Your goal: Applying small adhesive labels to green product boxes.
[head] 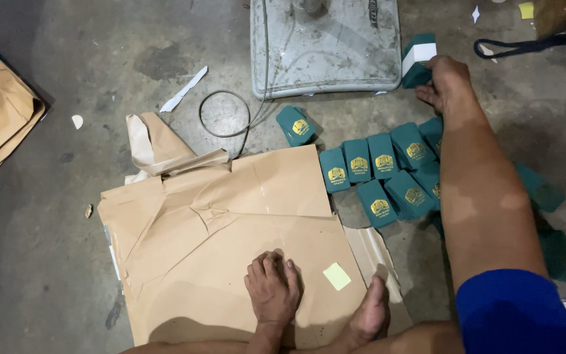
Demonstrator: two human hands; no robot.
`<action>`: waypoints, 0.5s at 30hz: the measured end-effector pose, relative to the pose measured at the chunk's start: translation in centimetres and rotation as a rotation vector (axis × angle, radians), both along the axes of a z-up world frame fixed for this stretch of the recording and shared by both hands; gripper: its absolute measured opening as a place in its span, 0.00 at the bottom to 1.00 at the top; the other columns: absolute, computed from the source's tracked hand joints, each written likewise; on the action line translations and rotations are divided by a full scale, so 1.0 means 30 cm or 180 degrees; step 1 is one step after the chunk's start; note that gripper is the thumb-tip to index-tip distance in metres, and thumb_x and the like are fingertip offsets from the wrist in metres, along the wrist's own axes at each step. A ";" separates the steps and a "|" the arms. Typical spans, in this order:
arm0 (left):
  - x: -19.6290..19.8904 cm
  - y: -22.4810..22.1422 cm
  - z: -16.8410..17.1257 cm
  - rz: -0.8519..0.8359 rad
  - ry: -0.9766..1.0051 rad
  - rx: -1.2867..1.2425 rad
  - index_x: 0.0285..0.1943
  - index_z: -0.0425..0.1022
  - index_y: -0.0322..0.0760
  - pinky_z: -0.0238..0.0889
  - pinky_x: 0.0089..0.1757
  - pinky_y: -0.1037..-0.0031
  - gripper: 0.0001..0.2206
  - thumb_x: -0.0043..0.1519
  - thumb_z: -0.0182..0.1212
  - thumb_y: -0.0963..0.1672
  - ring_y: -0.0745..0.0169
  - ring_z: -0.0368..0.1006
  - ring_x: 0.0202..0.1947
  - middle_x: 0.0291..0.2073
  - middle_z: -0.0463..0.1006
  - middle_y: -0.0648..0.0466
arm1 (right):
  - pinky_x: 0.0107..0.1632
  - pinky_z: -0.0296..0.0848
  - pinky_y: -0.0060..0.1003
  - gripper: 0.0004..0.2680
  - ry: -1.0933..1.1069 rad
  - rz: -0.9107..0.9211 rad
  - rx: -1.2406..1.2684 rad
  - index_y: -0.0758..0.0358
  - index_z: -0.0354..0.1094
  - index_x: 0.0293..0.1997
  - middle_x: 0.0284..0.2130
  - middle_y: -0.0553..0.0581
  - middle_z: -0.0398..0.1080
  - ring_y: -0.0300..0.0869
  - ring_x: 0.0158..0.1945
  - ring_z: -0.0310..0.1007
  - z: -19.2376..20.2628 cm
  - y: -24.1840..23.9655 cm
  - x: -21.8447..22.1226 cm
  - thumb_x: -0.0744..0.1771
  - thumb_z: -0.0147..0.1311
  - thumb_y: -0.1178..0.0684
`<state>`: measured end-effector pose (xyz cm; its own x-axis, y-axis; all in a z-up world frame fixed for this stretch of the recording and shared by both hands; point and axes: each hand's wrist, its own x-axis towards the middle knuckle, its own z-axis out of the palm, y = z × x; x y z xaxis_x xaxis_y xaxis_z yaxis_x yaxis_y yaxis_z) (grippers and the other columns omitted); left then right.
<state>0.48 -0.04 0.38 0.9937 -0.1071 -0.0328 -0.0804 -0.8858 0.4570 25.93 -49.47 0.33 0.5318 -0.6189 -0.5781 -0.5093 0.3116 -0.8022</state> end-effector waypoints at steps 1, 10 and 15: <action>0.003 -0.002 0.001 -0.0007 0.0001 0.0001 0.52 0.71 0.34 0.56 0.53 0.56 0.17 0.61 0.57 0.49 0.46 0.65 0.54 0.52 0.71 0.43 | 0.50 0.81 0.45 0.14 0.0001 -0.0007 0.0001 0.63 0.67 0.57 0.47 0.61 0.68 0.50 0.44 0.76 0.007 0.009 0.000 0.67 0.51 0.50; 0.000 -0.004 -0.002 0.0020 0.0098 0.0085 0.53 0.70 0.32 0.56 0.53 0.56 0.18 0.62 0.56 0.50 0.47 0.65 0.53 0.51 0.71 0.44 | 0.51 0.72 0.51 0.31 0.0893 0.0913 -0.2834 0.75 0.62 0.58 0.52 0.75 0.67 0.64 0.52 0.70 0.049 0.121 0.000 0.58 0.73 0.41; 0.004 -0.005 0.006 0.0021 0.0109 0.0076 0.52 0.71 0.33 0.56 0.53 0.55 0.17 0.61 0.57 0.49 0.46 0.65 0.53 0.51 0.71 0.44 | 0.54 0.73 0.52 0.29 0.0981 0.1084 -0.3320 0.76 0.65 0.54 0.51 0.74 0.71 0.64 0.53 0.73 -0.012 0.121 0.017 0.59 0.75 0.41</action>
<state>0.59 -0.18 0.57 0.9926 -0.0995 -0.0691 -0.0594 -0.8969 0.4382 26.43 -45.84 -0.02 0.6887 -0.7250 -0.0014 -0.6600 -0.6261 -0.4151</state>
